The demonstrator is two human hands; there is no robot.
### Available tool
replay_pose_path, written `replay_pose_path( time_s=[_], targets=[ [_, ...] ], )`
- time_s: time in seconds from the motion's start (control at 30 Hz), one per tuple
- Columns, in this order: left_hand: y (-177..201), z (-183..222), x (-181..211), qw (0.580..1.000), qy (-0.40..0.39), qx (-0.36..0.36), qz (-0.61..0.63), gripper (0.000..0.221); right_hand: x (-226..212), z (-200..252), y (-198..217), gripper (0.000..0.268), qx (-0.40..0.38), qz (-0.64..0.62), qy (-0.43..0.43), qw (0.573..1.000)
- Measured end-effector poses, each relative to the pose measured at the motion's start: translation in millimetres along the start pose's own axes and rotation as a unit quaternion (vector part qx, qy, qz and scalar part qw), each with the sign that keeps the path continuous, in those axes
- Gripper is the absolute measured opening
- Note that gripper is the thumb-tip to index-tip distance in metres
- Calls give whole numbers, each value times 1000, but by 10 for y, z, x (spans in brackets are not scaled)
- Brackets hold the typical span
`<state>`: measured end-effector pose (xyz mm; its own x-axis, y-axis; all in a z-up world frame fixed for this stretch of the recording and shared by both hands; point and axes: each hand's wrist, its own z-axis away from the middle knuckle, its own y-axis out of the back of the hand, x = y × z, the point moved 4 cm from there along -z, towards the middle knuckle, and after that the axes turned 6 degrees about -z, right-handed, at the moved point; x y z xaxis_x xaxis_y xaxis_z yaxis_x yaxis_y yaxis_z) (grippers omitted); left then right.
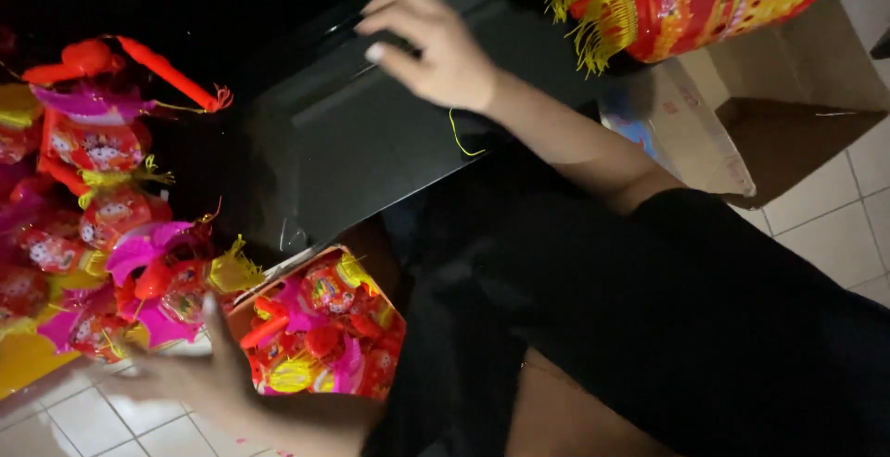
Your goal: Assembling small decorative lanterns by applying glue to plastic handles and attaching them to the lantern bodies.
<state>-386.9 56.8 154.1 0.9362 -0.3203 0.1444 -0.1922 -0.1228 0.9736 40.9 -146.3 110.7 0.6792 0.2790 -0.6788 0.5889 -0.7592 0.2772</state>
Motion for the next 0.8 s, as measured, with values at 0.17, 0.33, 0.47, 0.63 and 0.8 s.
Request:
replay_pose_path(
  time_s=[0.17, 0.33, 0.47, 0.63, 0.8],
  targets=[
    [-221, -767, 951, 944, -330, 2, 7, 106, 84, 185, 423, 17, 43, 46, -57, 996],
    [-1188, -1763, 1736, 966, -223, -107, -73, 86, 210, 429, 351, 17, 79, 83, -11, 993],
    [-2295, -2511, 1662, 968, -158, -58, -189, 86, 325, 633, 188, 24, 49, 95, -15, 994],
    [-2473, -2709, 1654, 979, -118, -59, -158, 41, 426, 657, 154, 25, 19, 42, -90, 995],
    [-2273, -2858, 1426, 981, -152, -64, 106, 33, 504, 673, 152, 24, 24, 33, -95, 995]
  ],
)
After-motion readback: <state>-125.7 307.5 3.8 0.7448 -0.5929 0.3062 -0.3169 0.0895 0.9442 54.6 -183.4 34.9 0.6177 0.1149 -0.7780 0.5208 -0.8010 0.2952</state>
